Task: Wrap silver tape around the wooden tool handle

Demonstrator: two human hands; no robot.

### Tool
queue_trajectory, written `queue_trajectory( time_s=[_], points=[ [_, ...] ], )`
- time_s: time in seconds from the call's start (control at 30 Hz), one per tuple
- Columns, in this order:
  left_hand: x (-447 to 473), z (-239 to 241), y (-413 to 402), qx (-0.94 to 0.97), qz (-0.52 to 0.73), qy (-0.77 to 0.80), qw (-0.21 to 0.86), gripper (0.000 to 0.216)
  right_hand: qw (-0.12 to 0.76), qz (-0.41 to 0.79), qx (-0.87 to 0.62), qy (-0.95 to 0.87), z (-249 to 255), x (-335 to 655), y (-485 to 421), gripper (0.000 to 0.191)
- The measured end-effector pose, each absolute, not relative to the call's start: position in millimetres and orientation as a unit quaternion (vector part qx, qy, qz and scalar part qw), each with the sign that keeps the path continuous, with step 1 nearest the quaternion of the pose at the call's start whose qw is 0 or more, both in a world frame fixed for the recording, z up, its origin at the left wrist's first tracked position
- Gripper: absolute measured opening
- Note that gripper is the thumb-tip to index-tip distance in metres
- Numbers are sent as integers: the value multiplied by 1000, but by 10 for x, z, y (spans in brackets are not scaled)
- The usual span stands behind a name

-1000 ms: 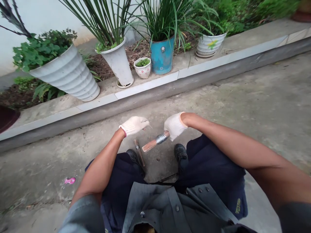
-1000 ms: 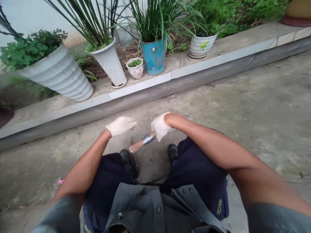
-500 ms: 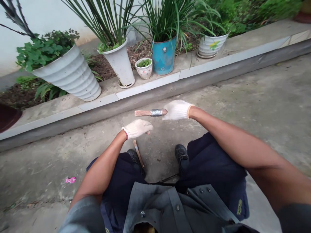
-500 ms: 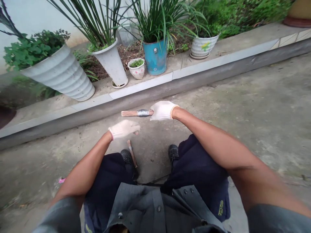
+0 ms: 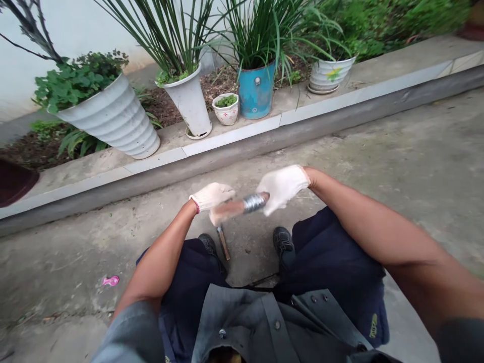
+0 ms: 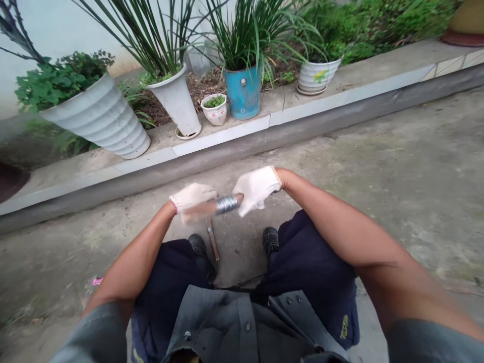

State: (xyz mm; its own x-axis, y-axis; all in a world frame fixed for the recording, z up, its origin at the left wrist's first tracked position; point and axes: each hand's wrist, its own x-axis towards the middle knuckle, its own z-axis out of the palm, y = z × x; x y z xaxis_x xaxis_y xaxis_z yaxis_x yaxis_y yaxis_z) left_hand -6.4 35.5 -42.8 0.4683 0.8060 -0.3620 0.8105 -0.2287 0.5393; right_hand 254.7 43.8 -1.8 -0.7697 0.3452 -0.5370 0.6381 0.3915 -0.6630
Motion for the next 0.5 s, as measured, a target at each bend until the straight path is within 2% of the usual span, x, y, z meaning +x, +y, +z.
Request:
queue_trajectory(
  time_s=[0.1, 0.17, 0.3, 0.5],
  points=[
    [-33, -383, 332, 788, -31, 525, 320, 44, 256, -360, 292, 849, -255, 2427, 387, 30],
    [-4, -364, 294, 789, -63, 528, 308, 44, 266, -268, 355, 855, -420, 2345, 397, 22],
    [52, -352, 218, 795, -97, 498, 331, 42, 232, -160, 487, 827, -581, 2279, 547, 26],
    [53, -280, 163, 763, -84, 507, 392, 41, 160, -132, 516, 831, -410, 2364, 796, 35]
  ],
)
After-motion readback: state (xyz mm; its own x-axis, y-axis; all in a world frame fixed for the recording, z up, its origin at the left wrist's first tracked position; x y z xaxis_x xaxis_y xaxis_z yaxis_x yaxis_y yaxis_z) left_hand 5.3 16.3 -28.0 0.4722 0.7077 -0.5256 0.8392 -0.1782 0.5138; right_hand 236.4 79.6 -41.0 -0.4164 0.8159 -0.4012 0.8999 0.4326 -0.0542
